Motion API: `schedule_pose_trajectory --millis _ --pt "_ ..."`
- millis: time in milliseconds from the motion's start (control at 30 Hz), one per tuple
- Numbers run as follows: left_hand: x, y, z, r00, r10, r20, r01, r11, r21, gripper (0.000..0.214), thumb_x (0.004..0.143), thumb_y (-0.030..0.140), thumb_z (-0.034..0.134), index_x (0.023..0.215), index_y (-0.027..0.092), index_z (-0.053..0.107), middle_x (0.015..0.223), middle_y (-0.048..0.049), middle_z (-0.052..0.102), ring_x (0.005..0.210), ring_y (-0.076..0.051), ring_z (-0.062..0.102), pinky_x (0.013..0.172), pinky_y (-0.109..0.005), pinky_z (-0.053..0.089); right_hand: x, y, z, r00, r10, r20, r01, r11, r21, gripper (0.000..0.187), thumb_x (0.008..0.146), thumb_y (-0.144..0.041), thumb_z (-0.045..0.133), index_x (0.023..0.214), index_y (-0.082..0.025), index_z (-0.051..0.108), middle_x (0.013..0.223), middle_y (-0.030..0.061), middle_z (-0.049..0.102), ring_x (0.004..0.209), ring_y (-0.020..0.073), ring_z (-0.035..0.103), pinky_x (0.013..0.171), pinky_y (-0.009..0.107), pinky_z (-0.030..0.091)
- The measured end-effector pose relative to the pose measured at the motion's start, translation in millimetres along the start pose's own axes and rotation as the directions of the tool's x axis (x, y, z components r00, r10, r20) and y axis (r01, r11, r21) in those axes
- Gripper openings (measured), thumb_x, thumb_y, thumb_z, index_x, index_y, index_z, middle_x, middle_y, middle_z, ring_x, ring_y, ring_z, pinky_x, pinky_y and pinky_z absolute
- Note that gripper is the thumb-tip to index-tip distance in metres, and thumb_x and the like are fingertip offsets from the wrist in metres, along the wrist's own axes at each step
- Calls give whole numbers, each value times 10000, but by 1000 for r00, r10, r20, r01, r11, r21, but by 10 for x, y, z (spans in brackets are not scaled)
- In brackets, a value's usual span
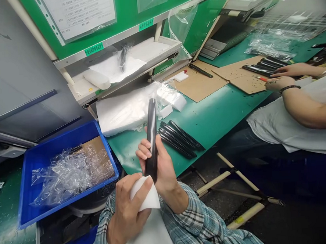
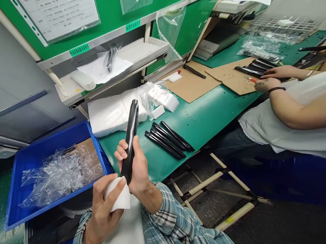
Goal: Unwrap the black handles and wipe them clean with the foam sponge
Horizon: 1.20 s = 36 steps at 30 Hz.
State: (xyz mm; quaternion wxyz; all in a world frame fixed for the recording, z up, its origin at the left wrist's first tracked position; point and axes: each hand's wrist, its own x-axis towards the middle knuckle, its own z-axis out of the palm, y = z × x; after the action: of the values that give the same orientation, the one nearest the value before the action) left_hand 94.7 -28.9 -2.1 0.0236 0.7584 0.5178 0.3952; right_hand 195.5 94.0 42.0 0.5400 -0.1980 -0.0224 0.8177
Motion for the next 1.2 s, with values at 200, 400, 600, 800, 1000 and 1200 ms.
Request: schedule_pose_trajectory --millis 200,400,600,800,1000,1200 --pt "-9 -15 15 999 -21 -26 22 999 31 541 1117 142 517 1655 196 511 1470 -160 530 1349 -281 543 1171 -384 449 11 80 -23 1000 26 -8 -26 997 -70 479 861 -487 961 798 -223 566 753 -59 435 595 83 355 559 152 480" --pt "-53 -31 43 1000 -9 -23 10 1000 22 578 1097 113 520 1669 191 498 1478 -165 533 1343 -286 548 1171 -397 447 37 19 17 1000 -17 -5 16 998 -68 459 862 -452 971 793 -219 582 773 -60 444 598 78 362 566 147 485" --pt "0 -32 64 999 17 -37 -17 1000 15 548 1096 123 520 1642 168 532 1449 -170 556 1315 -285 565 1139 -395 463 28 49 -38 1000 15 -20 -16 998 -57 480 813 -460 1008 782 -210 600 753 -64 453 594 73 369 572 145 502" --pt "-19 -127 36 995 4 -95 -8 999 -40 578 1103 175 557 1677 206 500 1436 -175 585 1311 -275 609 1104 -394 539 78 72 -138 996 80 -30 -81 996 -27 411 886 -459 950 849 -220 618 734 -62 442 590 84 414 560 161 511" --pt "-127 -184 62 984 -99 -146 84 991 -104 671 1086 225 639 1712 181 401 1342 -190 710 1246 -284 731 1026 -406 642 141 -69 -111 998 4 -69 1 997 76 125 1122 -328 661 1026 -250 646 802 -49 460 584 88 434 571 173 518" --pt "-11 -108 95 992 -11 -125 6 999 -45 545 1079 251 674 1602 196 531 1343 -186 715 1237 -279 734 1004 -410 656 109 -32 -96 997 21 -73 -19 999 28 270 963 -314 877 942 -250 615 810 -59 451 596 82 416 583 159 526"
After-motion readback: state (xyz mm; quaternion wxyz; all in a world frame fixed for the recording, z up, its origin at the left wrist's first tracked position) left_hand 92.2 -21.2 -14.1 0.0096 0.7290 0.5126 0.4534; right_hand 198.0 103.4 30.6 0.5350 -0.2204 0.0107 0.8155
